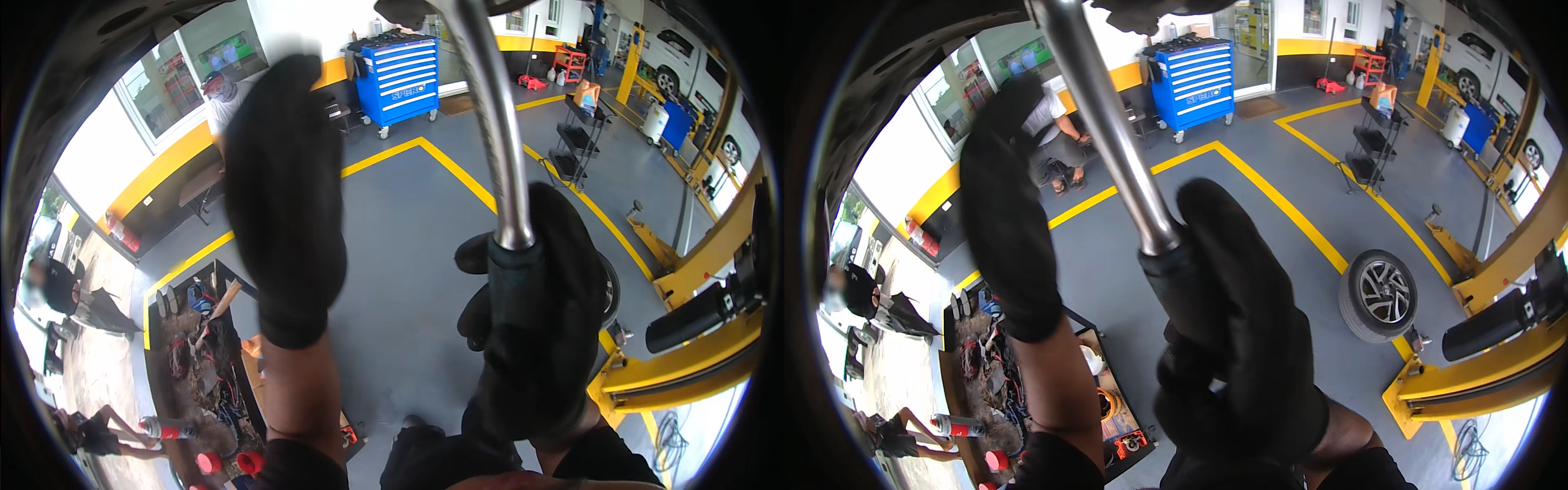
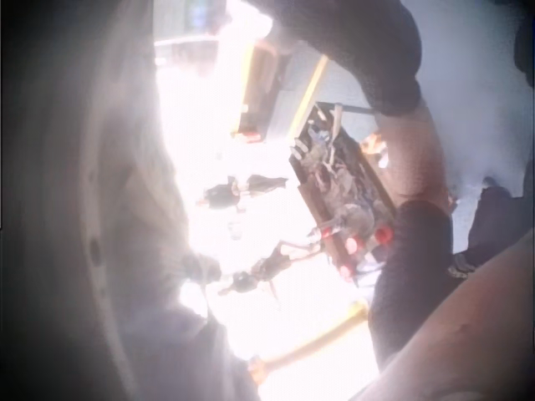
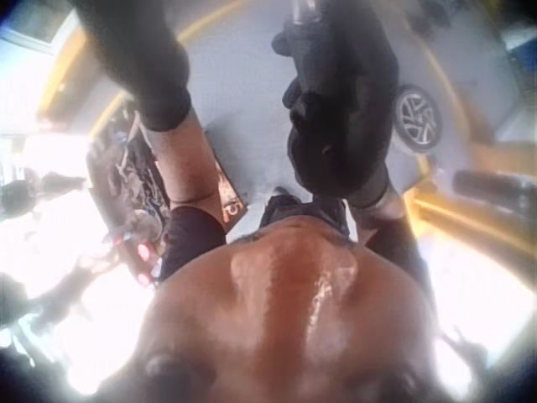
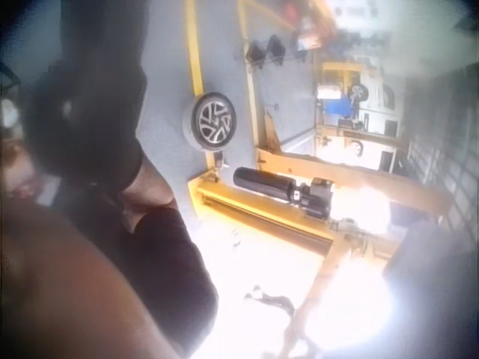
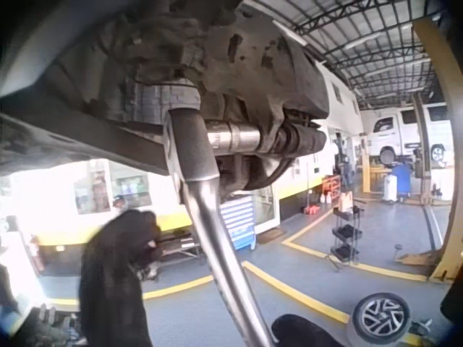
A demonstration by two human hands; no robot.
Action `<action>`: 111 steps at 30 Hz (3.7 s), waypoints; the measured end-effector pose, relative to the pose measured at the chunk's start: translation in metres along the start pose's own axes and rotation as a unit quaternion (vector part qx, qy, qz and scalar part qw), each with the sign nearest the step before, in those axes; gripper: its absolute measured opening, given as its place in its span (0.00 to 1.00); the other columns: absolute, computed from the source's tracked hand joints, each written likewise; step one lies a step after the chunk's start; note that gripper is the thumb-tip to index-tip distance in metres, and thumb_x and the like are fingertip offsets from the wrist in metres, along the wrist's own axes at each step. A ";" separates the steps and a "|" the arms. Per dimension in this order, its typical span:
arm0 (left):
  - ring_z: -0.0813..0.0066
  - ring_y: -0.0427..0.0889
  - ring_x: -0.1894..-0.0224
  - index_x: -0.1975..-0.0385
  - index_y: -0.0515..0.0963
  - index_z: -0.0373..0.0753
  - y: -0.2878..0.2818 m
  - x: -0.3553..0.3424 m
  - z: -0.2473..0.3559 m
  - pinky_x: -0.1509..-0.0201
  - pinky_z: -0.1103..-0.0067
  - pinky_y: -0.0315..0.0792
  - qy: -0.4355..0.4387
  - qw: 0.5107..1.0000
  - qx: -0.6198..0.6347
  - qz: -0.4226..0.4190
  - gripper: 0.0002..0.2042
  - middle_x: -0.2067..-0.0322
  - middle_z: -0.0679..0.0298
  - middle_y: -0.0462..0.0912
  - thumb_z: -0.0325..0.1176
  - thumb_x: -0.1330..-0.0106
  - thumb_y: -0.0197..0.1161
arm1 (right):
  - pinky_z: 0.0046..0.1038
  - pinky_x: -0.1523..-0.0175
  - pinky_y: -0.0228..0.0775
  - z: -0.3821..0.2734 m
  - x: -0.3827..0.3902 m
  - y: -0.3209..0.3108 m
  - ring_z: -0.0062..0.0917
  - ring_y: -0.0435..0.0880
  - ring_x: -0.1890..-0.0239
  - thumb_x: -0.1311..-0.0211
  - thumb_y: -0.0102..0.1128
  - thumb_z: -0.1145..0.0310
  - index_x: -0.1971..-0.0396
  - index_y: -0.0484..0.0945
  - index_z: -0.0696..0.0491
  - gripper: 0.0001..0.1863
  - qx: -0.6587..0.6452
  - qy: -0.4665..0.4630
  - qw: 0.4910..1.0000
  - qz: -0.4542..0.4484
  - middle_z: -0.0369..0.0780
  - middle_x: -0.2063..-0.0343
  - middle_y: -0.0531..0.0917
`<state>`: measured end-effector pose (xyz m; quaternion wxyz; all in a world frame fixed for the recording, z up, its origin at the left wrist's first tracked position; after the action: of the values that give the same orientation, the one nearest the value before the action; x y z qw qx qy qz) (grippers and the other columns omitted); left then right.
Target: The person cleans the brake caliper and rotor with a red cloth and spray, then uses a ratchet to tighten bolts on the brake assembly. The person also handles brake pads and a small metal part on a nearby cart.
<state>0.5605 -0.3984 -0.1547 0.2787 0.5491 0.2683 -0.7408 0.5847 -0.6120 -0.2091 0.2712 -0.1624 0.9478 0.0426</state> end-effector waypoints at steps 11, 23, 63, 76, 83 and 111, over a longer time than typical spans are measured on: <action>0.55 0.86 0.53 0.53 0.80 0.33 0.059 -0.095 0.112 0.48 0.66 0.81 0.470 0.821 -0.318 -0.067 0.11 0.55 0.49 0.85 0.23 0.32 0.57 | 0.25 0.61 0.76 -0.012 -0.002 0.007 0.22 0.81 0.67 0.45 0.48 0.84 0.35 0.65 0.59 0.32 0.002 -0.057 0.997 -0.055 0.40 0.63 0.78; 0.57 0.75 0.38 0.39 0.73 0.33 0.064 -0.130 0.122 0.39 0.68 0.78 0.354 0.923 -0.134 -0.061 0.17 0.39 0.51 0.72 0.27 0.26 0.53 | 0.34 0.66 0.77 -0.017 0.002 0.011 0.39 0.87 0.73 0.34 0.66 0.69 0.48 0.72 0.60 0.19 0.075 -0.223 0.970 0.052 0.46 0.73 0.82; 0.69 0.77 0.38 0.32 0.67 0.30 0.067 -0.161 0.124 0.38 0.74 0.75 0.366 0.917 0.114 -0.107 0.21 0.37 0.58 0.75 0.35 0.17 0.43 | 0.31 0.71 0.74 -0.035 0.025 -0.003 0.34 0.86 0.77 0.34 0.69 0.67 0.53 0.76 0.61 0.17 0.083 -0.220 0.963 0.129 0.42 0.77 0.83; 0.66 0.77 0.38 0.31 0.67 0.30 0.063 -0.162 0.124 0.37 0.72 0.76 0.324 0.934 0.109 -0.102 0.22 0.38 0.55 0.76 0.36 0.18 0.46 | 0.32 0.61 0.82 -0.024 0.021 0.012 0.38 0.89 0.66 0.31 0.65 0.68 0.52 0.78 0.56 0.12 0.125 -0.337 0.921 0.153 0.45 0.65 0.86; 0.67 0.77 0.39 0.31 0.68 0.32 0.072 -0.169 0.115 0.37 0.72 0.76 0.266 0.942 0.169 -0.115 0.21 0.38 0.56 0.77 0.37 0.17 0.45 | 0.34 0.66 0.79 -0.016 0.012 0.012 0.38 0.87 0.64 0.32 0.64 0.71 0.54 0.76 0.55 0.11 0.083 -0.251 0.957 0.123 0.48 0.56 0.83; 0.67 0.75 0.38 0.33 0.69 0.37 0.071 -0.169 0.118 0.31 0.67 0.69 0.199 0.909 0.364 -0.035 0.23 0.39 0.61 0.77 0.46 0.17 0.43 | 0.34 0.64 0.80 -0.051 0.043 -0.017 0.39 0.89 0.70 0.35 0.68 0.69 0.44 0.75 0.60 0.22 0.092 -0.245 0.957 0.121 0.46 0.70 0.86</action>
<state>0.5735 -0.5109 0.0318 -0.0255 0.7392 0.0489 -0.6712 0.5310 -0.6487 -0.1884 0.5021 -0.0054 0.8644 0.0260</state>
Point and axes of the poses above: each hand's wrist, its own x-axis away from the middle knuckle, its own y-axis out of the palm, z = x × y, the point moved 9 cm from there along -x, towards the middle knuckle
